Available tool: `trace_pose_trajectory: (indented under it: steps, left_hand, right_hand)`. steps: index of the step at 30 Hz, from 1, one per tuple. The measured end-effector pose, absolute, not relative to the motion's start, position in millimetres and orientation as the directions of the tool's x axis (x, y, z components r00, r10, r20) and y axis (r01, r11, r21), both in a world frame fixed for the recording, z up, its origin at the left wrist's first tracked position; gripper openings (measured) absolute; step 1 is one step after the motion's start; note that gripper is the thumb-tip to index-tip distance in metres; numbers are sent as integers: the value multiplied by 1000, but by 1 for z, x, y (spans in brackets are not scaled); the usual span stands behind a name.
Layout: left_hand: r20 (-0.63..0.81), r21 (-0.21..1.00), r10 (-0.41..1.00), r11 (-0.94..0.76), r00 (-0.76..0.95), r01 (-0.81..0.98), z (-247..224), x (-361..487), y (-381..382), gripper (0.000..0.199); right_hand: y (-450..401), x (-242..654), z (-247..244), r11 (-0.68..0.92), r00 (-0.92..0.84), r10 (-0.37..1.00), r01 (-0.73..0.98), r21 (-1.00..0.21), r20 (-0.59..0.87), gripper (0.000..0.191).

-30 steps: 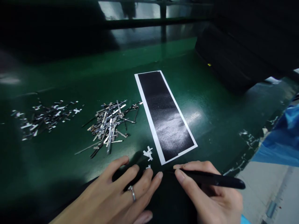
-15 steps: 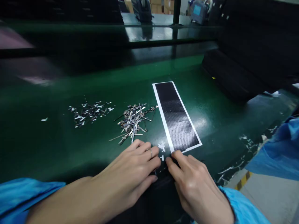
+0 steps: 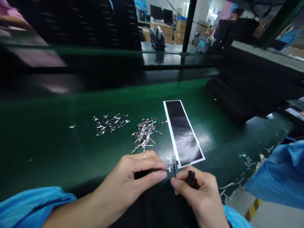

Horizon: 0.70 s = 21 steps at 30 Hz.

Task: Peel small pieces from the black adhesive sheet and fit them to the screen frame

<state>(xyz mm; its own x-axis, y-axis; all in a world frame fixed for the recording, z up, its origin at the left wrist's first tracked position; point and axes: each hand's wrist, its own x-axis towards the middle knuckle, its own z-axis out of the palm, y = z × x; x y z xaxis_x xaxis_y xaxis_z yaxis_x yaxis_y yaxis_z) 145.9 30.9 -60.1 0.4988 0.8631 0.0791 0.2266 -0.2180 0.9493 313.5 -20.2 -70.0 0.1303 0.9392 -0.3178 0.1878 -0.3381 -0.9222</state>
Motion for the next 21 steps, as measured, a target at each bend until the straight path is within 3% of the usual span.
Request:
trace_pose_trajectory:
  steps: [3, 7, 11, 14, 17, 21]
  left_hand:
    - [80, 989, 884, -127, 460, 72, -58, 149, 26, 17]
    - [30, 999, 898, -17, 439, -34, -55, 150, 23, 13]
    - [-42, 999, 905, 51, 423, -10, -53, 142, 22, 13]
    - [-90, 995, 895, 60, 438, 82, -50, 134, 20, 17]
    - [-52, 984, 886, -34, 462, 176, -49, 129, 17, 16]
    - [195, 906, 864, -340, 463, 253, -55, 128, 10, 16]
  right_hand:
    - [-22, 294, -68, -352, 133, 928, 18, -936, -347, 26]
    - [-21, 278, -67, -322, 131, 935, -72, -944, -329, 28]
    - [-19, 278, -65, -323, 70, 944, -4, -946, -322, 29]
    - [-17, 283, -61, -204, 107, 975, 112, -972, -193, 23]
    - [-15, 287, -56, -131, 169, 980, 164, -978, -103, 16]
    - [-14, 288, -52, -72, 41, 997, 230, -970, -64, 12]
